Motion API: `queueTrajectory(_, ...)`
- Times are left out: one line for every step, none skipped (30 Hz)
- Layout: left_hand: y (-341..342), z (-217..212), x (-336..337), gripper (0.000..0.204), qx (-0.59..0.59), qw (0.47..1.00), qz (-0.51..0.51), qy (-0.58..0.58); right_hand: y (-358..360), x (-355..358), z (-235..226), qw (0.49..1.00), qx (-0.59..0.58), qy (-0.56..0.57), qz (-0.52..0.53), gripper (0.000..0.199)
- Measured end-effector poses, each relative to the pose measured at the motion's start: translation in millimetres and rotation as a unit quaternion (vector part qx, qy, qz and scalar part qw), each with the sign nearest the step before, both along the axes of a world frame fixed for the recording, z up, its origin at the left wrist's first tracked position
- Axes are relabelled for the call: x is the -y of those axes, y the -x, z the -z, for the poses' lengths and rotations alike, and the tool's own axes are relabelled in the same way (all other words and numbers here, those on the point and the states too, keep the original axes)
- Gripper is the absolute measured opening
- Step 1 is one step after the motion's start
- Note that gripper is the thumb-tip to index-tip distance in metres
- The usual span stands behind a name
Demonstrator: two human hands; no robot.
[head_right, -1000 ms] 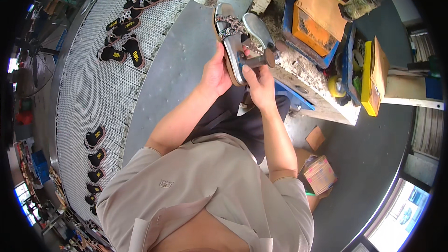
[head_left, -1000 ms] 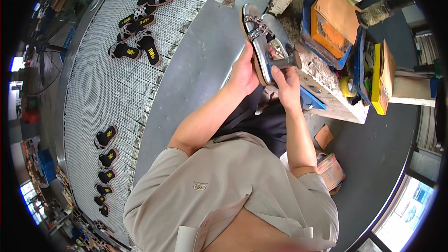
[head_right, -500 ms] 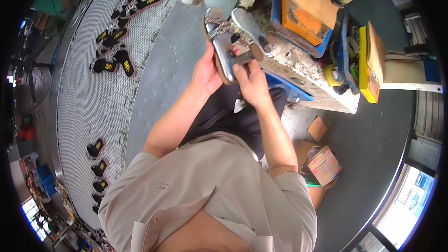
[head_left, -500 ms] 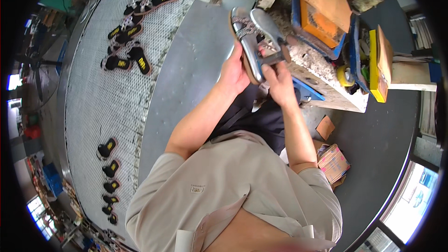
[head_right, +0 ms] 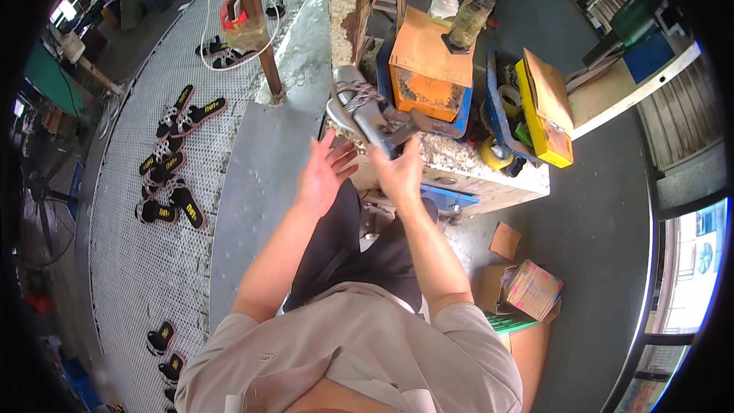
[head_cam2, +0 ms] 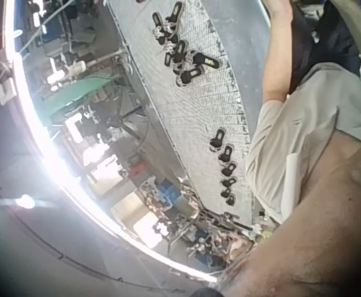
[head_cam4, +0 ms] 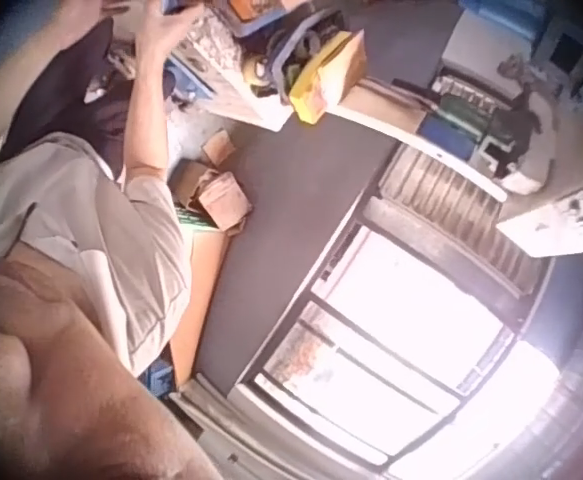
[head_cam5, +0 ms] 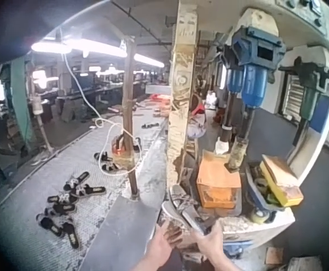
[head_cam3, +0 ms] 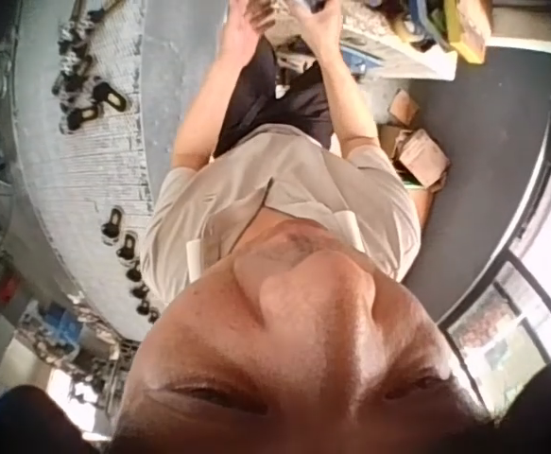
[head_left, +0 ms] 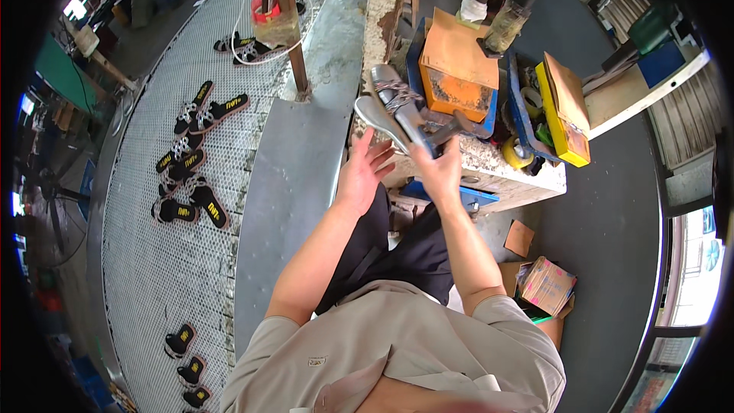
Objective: The person is assembling sandals by taking components from a conveyor belt and attaching them using a manual press tool.
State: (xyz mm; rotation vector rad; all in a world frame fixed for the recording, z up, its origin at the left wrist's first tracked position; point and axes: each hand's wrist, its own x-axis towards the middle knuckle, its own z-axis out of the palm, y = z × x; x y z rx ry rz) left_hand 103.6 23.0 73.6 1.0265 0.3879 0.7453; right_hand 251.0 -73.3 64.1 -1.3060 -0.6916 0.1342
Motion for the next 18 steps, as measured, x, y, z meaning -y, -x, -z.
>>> queueTrajectory(7, 1, -4, 0.083, -0.005, 1.0, 0.01, 0.001, -20, -4, 3, 1.0, 0.01, 0.004, 0.023, 0.054)
queueTrajectory(17, 5, -8, 0.083, -0.003, 1.0, 0.013, -0.005, -38, -7, 2, 0.999, 0.019, 0.008, 0.045, 0.052)
queueTrajectory(30, 13, -12, 0.082, -0.009, 1.0, 0.023, 0.019, -49, -7, -8, 0.997, 0.033, -0.013, 0.069, 0.052)
queueTrajectory(43, 20, -15, 0.081, -0.015, 0.998, 0.033, 0.043, -58, -8, -22, 0.994, 0.029, 0.037, 0.101, 0.054)
queueTrajectory(51, 28, -16, 0.081, -0.014, 0.999, 0.035, 0.038, -71, -13, -29, 0.99, 0.038, 0.053, 0.127, 0.054)
queueTrajectory(62, 35, -17, 0.08, -0.027, 0.998, 0.021, 0.051, -83, -20, -37, 0.986, 0.045, 0.067, 0.149, 0.053)
queueTrajectory(69, 40, -15, 0.08, -0.041, 0.997, 0.009, 0.067, -98, -29, -40, 0.985, 0.046, 0.064, 0.152, 0.053)
queueTrajectory(75, 44, -14, 0.08, -0.039, 0.997, 0.011, 0.062, -114, -42, -37, 0.979, 0.061, 0.082, 0.179, 0.052)
queueTrajectory(84, 46, -11, 0.079, -0.046, 0.996, -0.004, 0.071, -129, -57, -32, 0.972, 0.077, 0.099, 0.201, 0.051)
queueTrajectory(91, 46, -9, 0.078, -0.052, 0.995, -0.018, 0.08, -147, -74, -21, 0.972, 0.078, 0.094, 0.2, 0.051)
queueTrajectory(100, 44, -11, 0.075, -0.047, 0.996, -0.026, 0.077, -166, -92, -6, 0.945, 0.162, 0.098, 0.267, 0.054)
queueTrajectory(117, 44, -16, 0.075, -0.043, 0.996, -0.035, 0.072, -172, -108, -1, 0.909, 0.245, 0.098, 0.324, 0.057)
queueTrajectory(134, 45, -23, 0.072, -0.05, 0.995, -0.079, 0.046, -171, -119, -2, 0.904, 0.247, 0.114, 0.331, 0.059)
queueTrajectory(149, 46, -30, 0.07, -0.056, 0.991, -0.124, 0.02, -177, -128, 3, 0.871, 0.3, 0.149, 0.359, 0.059)
queueTrajectory(161, 34, -31, 0.061, -0.089, 0.975, -0.203, -0.015, -181, -128, 3, 0.857, 0.294, 0.195, 0.375, 0.059)
queueTrajectory(176, 26, -38, 0.058, -0.125, 0.951, -0.274, -0.066, -183, -123, 5, 0.854, 0.305, 0.189, 0.377, 0.059)
queueTrajectory(189, 19, -48, 0.056, -0.16, 0.921, -0.336, -0.113, -194, -116, 12, 0.836, 0.313, 0.201, 0.404, 0.059)
queueTrajectory(222, 35, -84, 0.054, -0.163, 0.879, -0.41, -0.181, -192, -118, 5, 0.818, 0.337, 0.212, 0.415, 0.06)
